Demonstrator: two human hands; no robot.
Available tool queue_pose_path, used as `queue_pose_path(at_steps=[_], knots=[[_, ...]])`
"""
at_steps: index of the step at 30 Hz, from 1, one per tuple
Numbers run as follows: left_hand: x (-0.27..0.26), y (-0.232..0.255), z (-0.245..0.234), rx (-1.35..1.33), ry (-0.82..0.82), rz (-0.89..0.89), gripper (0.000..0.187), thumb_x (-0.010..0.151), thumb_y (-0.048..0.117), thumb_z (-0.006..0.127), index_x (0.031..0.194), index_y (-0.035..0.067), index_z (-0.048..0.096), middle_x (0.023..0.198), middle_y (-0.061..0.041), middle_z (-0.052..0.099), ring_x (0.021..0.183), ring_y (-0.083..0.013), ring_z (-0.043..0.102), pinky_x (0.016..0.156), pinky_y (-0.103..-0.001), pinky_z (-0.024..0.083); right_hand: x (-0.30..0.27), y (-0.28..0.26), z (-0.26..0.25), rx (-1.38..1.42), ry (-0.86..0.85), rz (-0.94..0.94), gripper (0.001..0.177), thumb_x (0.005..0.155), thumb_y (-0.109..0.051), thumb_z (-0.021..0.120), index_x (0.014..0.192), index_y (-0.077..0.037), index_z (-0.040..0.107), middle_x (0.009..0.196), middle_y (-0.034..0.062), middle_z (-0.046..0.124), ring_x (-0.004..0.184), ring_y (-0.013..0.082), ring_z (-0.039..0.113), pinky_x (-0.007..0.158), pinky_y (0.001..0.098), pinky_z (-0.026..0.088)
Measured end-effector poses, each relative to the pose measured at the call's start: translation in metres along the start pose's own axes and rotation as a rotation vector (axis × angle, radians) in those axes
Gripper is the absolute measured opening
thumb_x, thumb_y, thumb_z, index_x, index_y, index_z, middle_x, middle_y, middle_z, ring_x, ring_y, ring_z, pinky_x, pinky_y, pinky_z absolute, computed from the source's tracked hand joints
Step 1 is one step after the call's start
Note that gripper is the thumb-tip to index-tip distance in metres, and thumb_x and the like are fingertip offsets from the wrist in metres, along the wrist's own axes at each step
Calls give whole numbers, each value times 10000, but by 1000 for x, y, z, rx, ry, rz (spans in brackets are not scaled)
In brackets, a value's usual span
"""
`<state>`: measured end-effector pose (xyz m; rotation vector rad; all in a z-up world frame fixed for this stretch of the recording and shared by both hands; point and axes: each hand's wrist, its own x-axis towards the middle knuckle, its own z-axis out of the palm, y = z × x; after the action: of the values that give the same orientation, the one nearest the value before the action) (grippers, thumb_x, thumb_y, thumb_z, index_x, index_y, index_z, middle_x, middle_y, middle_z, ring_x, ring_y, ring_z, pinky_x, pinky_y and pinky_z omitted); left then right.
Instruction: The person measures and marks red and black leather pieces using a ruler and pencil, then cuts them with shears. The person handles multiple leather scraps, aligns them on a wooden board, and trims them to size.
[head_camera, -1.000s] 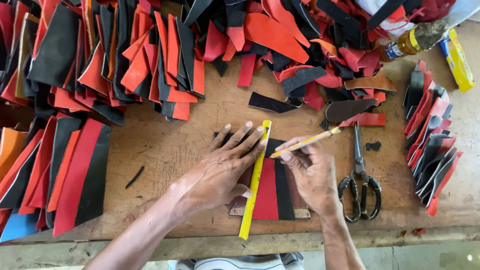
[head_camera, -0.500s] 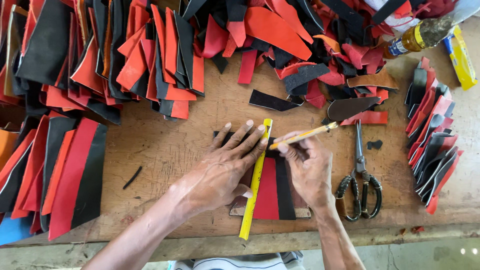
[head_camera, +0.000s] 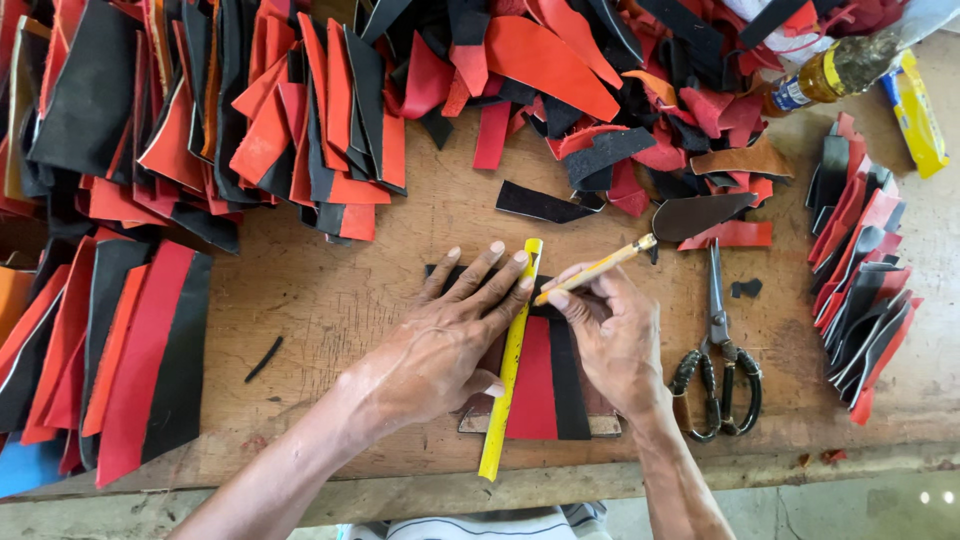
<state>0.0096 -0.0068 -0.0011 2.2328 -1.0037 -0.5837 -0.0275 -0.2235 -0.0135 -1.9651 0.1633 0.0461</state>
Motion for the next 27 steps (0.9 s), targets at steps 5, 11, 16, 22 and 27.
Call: queue_pose_path(at_steps=[5,11,16,22,27], knots=[[1,-1,2,-26,-19,6,1153,618,296,892,1567,44,286,1690,-142,170,1540,-314,78,1221,-534,49,19,-8,-3,-24,42,-53,239,965,-125,712,1136,24,633,1008,90,751,901,124,717,778,250,603],[2,-3,-5,-67,65,67,1143,638,351,878,1564,27,291,1690,-199,176,1556,-360,107,1212,-547,66,9,-22,-62,-295,125,176,415,965,-305,677,1274,-38,605,1074,122,764,918,163,765,748,304,624],[4,8,0,-59,267,2,676,845,272,786,1404,21,501,1439,-198,474,1344,-398,421,1143,-519,312,-51,-8,-129,-798,113,177,486,837,-284,807,1180,8,623,998,179,714,885,247,705,773,361,563],[42,14,10,50,286,-91,249,917,84,644,1145,-9,608,1136,-175,576,1064,-323,574,909,-470,469,-86,41,-146,-685,226,345,561,728,-260,867,1135,35,616,957,135,710,809,213,691,722,335,583],[39,4,-1,62,326,-125,310,823,-47,647,1129,-21,601,1094,-188,582,1021,-334,586,949,-485,459,-98,72,-162,-682,260,560,541,727,-213,896,1165,14,674,929,90,757,825,157,705,805,304,575]])
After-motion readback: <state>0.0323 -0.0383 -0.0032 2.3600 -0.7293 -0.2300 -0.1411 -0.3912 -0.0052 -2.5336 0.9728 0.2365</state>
